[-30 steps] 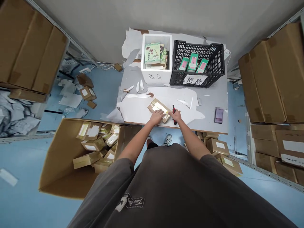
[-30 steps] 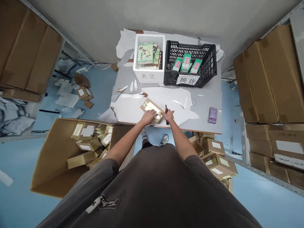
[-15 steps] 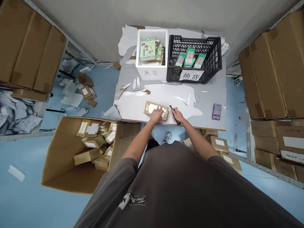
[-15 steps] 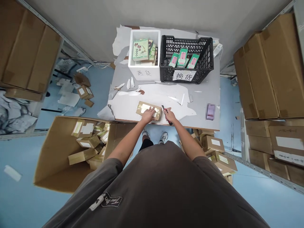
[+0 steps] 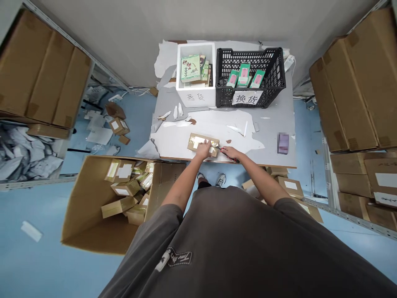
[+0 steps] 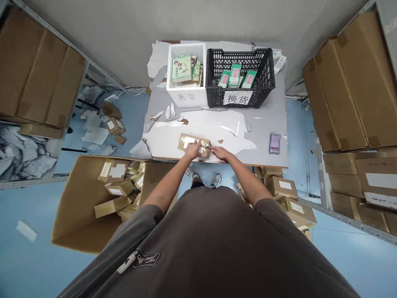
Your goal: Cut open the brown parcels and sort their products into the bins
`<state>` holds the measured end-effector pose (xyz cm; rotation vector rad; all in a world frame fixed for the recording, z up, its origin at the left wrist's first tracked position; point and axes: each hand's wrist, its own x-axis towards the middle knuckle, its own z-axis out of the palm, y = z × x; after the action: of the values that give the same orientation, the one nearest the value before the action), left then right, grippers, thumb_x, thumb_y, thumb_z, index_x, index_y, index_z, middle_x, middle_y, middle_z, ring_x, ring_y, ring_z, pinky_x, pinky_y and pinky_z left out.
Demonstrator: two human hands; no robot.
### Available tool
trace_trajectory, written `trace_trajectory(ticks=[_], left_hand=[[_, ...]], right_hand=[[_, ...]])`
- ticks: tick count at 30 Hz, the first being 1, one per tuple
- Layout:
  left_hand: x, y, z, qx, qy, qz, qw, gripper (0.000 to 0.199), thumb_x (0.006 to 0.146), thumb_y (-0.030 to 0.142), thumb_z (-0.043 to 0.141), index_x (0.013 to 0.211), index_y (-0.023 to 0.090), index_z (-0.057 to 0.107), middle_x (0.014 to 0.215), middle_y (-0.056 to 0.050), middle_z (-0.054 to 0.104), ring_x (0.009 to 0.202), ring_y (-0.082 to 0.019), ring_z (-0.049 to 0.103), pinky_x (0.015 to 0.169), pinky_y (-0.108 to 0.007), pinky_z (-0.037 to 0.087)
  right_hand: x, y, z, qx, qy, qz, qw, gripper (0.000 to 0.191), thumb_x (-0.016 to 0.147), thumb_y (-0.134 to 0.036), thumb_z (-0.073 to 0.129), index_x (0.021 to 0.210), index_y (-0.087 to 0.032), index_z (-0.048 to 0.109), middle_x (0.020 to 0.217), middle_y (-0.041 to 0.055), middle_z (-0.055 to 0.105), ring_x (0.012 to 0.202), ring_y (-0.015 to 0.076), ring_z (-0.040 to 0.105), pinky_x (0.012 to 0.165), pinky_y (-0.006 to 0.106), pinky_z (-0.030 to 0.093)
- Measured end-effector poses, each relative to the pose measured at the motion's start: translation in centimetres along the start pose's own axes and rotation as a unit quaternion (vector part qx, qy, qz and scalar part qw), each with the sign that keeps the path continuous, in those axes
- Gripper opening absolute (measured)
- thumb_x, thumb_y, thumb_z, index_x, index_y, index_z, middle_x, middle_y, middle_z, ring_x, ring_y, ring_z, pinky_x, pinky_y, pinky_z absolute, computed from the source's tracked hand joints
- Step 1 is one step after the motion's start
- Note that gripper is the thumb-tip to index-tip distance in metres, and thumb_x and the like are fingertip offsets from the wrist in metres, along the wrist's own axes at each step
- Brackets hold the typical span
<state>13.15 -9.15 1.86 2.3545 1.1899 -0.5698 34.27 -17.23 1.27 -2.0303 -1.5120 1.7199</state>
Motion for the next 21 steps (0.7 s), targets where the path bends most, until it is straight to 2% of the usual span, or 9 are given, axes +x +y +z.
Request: trace_trajectory(ticks=[2,5,9,13,18,21], left_hand=[[0.0,0.0,-0.1,0.002,-0.007,-0.001,1.000,0.124,0.079,0.038,0.096,0.176,0.013,0.024,0.159,-0.024,0.063,0.168,-0.037,0.038,0.131,-0.042,0.038],[0.0,0.2,-0.2,0.005,-0.007,-0.011,1.000,0.118,0.078,0.034,0.099,0.173,0.013,0.031,0.160,-0.024,0.062,0.165,-0.037,0.043,0.129,-0.038,0.040],[0.2,0.2,-0.3,-0.006,-0.005,-0.018,1.000,0.117,0.075,0.033,0.103,0.169,0.017,0.036,0.164,-0.026,0.057,0.160,-0.038,0.051,0.127,-0.039,0.042],[0.2,0.1,-0.2,-0.029,-0.009,-0.028,0.999,0.114,0.071,0.031,0.106,0.164,0.016,0.042,0.167,-0.030,0.050,0.148,-0.041,0.063,0.118,-0.038,0.050],[0.2,-0.2,0.1,-0.033,-0.004,-0.017,0.999,0.113,0.070,0.026,0.105,0.163,0.015,0.043,0.160,-0.029,0.057,0.146,-0.040,0.064,0.114,-0.037,0.052],[0.2,-0.4,0.3,-0.042,0.009,-0.011,0.999,0.113,0.068,0.027,0.105,0.162,0.017,0.044,0.158,-0.028,0.058,0.144,-0.041,0.065,0.113,-0.038,0.052]], right_hand=[[0.1,0.0,-0.2,-0.003,0.001,-0.006,1.000,0.029,0.118,-0.039,0.044,0.117,-0.022,0.068,0.067,-0.0033,0.065,0.050,0.0174,0.056,0.068,0.027,0.053],[0.3,0.4,-0.2,0.019,-0.007,0.001,1.000,0.030,0.118,-0.042,0.045,0.118,-0.021,0.067,0.064,-0.0046,0.061,0.046,0.0159,0.052,0.060,0.026,0.048],[0.6,1.0,-0.1,0.033,-0.029,0.001,0.999,0.030,0.118,-0.045,0.047,0.116,-0.021,0.064,0.059,-0.0070,0.054,0.043,0.0144,0.048,0.052,0.023,0.043],[0.8,1.0,0.3,0.029,-0.011,-0.023,0.999,0.031,0.117,-0.050,0.051,0.109,-0.022,0.062,0.063,-0.0043,0.058,0.047,0.0146,0.051,0.055,0.023,0.044],[0.2,0.5,1.1,0.040,0.017,-0.024,0.999,0.028,0.117,-0.044,0.049,0.108,-0.022,0.063,0.065,-0.0025,0.060,0.050,0.0168,0.054,0.060,0.026,0.047],[-0.3,0.6,1.2,0.062,0.005,-0.010,0.998,0.025,0.117,-0.043,0.049,0.110,-0.023,0.063,0.062,-0.0030,0.058,0.049,0.0184,0.054,0.060,0.028,0.047]])
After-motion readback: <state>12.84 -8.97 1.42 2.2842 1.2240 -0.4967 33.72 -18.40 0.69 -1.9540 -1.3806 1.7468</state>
